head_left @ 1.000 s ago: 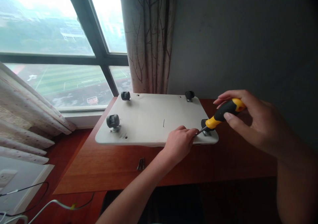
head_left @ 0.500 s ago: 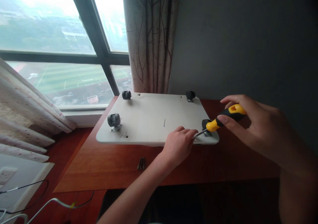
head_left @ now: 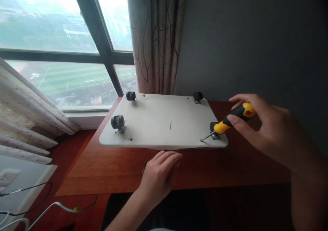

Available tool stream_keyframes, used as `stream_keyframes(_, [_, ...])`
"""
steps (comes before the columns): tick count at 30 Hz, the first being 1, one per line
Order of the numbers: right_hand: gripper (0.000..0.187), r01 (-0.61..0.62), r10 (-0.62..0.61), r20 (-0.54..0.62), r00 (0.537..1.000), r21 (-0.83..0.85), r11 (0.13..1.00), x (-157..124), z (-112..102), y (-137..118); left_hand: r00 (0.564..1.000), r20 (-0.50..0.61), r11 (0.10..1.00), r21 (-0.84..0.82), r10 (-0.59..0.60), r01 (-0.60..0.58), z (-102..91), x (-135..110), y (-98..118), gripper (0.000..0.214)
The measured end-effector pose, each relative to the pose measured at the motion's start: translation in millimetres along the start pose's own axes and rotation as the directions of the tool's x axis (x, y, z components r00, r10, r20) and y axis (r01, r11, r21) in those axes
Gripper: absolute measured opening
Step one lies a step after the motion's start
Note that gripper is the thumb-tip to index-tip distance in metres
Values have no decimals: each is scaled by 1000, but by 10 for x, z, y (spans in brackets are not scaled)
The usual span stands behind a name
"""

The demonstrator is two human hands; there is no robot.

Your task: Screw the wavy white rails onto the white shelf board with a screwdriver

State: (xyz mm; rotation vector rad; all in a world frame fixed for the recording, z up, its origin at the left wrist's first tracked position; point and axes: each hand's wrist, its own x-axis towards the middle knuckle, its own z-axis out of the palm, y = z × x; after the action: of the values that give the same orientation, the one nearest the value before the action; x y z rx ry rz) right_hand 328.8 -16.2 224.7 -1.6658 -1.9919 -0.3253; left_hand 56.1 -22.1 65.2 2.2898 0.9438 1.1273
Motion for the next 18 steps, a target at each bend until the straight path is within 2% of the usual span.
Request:
stream_keyframes(2, [34, 29, -35, 61, 998, 107, 994, 4, -50, 17, 1000, 2, 999, 48, -24, 23, -85, -126, -63, 26])
stream_keyframes(4, [33, 38, -48, 83, 995, 127, 991, 12, -90, 27, 999, 14, 994, 105, -44, 42, -168, -253, -145, 25])
stream_keyframes(8, [36, 23, -23, -3, 1000, -61, 998, 35, -88, 8, 995, 23, 973, 211, -96, 89, -306, -493, -356, 25])
stream_keyframes(12, [43, 37, -56, -91, 994, -200, 979, 68, -14, -31, 994, 8, 946, 309, -111, 103, -398, -663, -527, 26])
stream_keyframes(18, [47, 21, -56, -120, 991, -273, 962, 83, 42, -58, 993, -7, 938, 329, -118, 113, -452, -750, -552, 25])
